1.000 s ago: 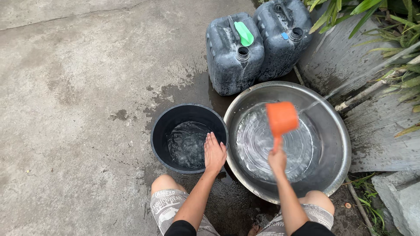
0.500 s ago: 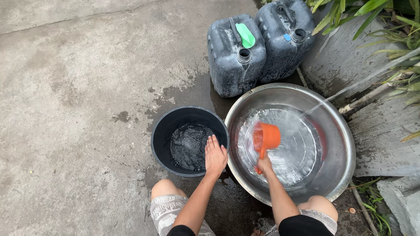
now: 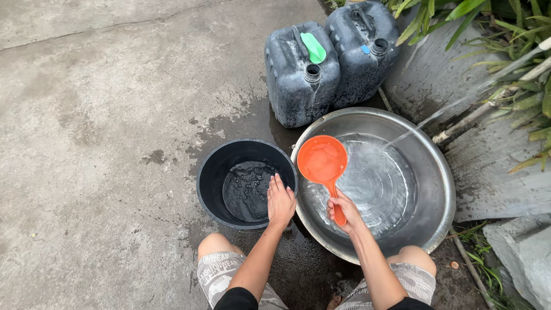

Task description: The person scoops water from a basin into a bucket using a plastic dipper, then carries the bucket through a garden to water several potted plants and a large leafy plant by hand with the dipper.

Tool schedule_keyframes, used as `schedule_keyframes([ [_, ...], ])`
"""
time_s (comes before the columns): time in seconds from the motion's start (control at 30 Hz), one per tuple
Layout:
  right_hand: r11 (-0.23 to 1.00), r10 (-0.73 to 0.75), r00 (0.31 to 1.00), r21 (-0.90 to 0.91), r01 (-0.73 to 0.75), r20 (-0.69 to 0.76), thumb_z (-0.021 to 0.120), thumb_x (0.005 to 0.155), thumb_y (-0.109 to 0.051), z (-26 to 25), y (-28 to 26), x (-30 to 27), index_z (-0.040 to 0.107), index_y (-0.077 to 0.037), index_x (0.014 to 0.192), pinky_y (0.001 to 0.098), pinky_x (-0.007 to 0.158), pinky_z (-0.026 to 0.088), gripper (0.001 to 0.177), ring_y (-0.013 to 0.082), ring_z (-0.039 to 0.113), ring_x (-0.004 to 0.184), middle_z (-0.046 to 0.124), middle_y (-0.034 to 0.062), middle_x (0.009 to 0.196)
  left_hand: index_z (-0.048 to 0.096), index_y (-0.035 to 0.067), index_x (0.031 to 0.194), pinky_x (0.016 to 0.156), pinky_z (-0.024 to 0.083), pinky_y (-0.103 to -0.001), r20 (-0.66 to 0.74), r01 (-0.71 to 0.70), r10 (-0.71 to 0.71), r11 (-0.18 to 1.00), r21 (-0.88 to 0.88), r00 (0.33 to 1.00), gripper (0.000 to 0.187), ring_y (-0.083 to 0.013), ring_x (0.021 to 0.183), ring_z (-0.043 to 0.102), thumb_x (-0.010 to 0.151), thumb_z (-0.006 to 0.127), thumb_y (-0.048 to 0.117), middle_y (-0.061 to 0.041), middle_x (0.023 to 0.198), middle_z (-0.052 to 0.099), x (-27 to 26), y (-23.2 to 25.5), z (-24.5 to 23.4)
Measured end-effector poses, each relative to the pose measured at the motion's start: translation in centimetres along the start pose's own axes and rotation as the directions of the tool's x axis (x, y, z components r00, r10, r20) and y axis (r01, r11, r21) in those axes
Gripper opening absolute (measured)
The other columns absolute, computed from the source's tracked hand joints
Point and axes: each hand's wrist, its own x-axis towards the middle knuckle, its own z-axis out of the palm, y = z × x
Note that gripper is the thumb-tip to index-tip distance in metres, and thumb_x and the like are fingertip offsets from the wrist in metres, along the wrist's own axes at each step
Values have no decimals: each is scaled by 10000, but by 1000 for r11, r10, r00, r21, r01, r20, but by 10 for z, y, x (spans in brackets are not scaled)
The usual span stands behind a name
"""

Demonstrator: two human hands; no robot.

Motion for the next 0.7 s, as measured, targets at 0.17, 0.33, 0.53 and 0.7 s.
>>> schedule_keyframes([
  [0.17, 865, -80, 986, -502, -6, -149, 500, 892, -55, 78, -31, -39, 276, -285, 1625, 300, 429, 510, 801, 134, 552, 501, 538, 22, 724, 178, -74, 1562, 1214, 249, -481, -4, -5, 5, 1000, 5, 1000, 689, -432, 1464, 326, 1008, 449, 235, -327, 1599, 260, -1, 6, -9],
  [0.33, 668, -131, 978, -744, -36, -165, 491, 854, -5, 128, -15, -46, 239, -300, 1624, 322, 429, 536, 863, 153, 569, 482, 557, 44, 731, 168, -78, 1559, 1219, 246, -470, -11, 7, -7, 1000, -8, 1000, 701, -423, 1480, 310, 1001, 465, 227, -326, 1601, 245, -3, 10, -14],
  [0.53, 187, -389, 913, -960, 210, 124, 546, 875, -38, 113, 14, -35, 194, -159, 1640, 465, 677, 560, 851, 371, 655, 781, 638, 253, 969, 189, -112, 1536, 1212, 242, -463, -58, 10, -12, 999, -38, 998, 723, -431, 1497, 280, 986, 498, 241, -345, 1597, 243, -2, 5, -7],
  [0.7, -194, -310, 914, -958, 210, 263, 593, 856, -88, 117, 15, -47, 199, -83, 1601, 554, 875, 518, 843, 508, 651, 950, 655, 332, 1087, 232, -120, 1507, 1221, 227, -482, -13, 33, -33, 999, -13, 999, 698, -438, 1487, 281, 1019, 501, 300, -349, 1593, 252, 0, 1, -3],
])
